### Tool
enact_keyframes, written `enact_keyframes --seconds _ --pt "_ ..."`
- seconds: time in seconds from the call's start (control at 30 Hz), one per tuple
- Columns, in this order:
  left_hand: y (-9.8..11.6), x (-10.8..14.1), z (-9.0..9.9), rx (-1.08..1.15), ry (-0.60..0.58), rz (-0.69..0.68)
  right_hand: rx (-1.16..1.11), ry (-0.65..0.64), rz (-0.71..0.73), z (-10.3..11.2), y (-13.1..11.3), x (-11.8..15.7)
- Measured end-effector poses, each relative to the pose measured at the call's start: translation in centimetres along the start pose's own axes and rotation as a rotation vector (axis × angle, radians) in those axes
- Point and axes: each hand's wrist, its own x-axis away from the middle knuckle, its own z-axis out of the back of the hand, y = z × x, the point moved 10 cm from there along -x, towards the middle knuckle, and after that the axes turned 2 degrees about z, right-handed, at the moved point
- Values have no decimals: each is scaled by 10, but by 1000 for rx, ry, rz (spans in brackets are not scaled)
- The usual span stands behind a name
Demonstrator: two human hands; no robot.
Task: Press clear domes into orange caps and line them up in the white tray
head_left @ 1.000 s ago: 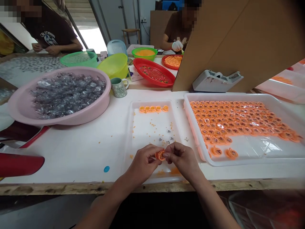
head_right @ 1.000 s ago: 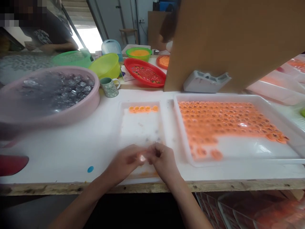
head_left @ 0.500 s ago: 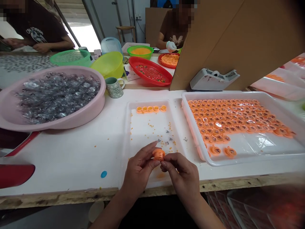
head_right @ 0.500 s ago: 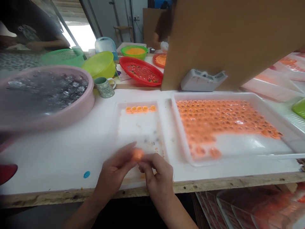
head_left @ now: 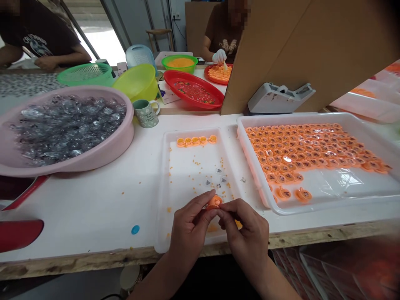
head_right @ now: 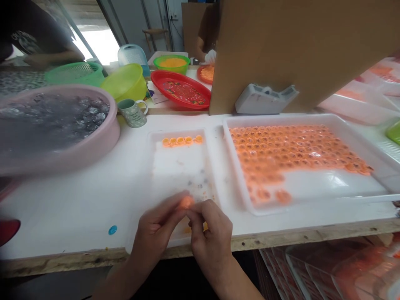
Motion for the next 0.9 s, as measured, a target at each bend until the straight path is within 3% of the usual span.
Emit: enact_keyframes --seconds 0.17,0.33,0.43,0.63,0.77,0.9 --pt "-11 -5 -3 25 -13 75 -72 -33 -64 -5 12 -4" --pt "6 -1 -1 -93 25 -151 -172 -55 -242 -10 30 -4" --pt "8 0 0 -112 35 -173 -142 -44 -231 -8 29 -2" --pt "-2 -3 -1 -89 13 -105 -32 -19 -134 -4 23 -1" --pt "-10 -2 -2 -76 21 -38 -92 -38 -254 -8 33 -2" --pt "-20 -3 -3 4 1 169 -218 -78 -333 -13 37 -3"
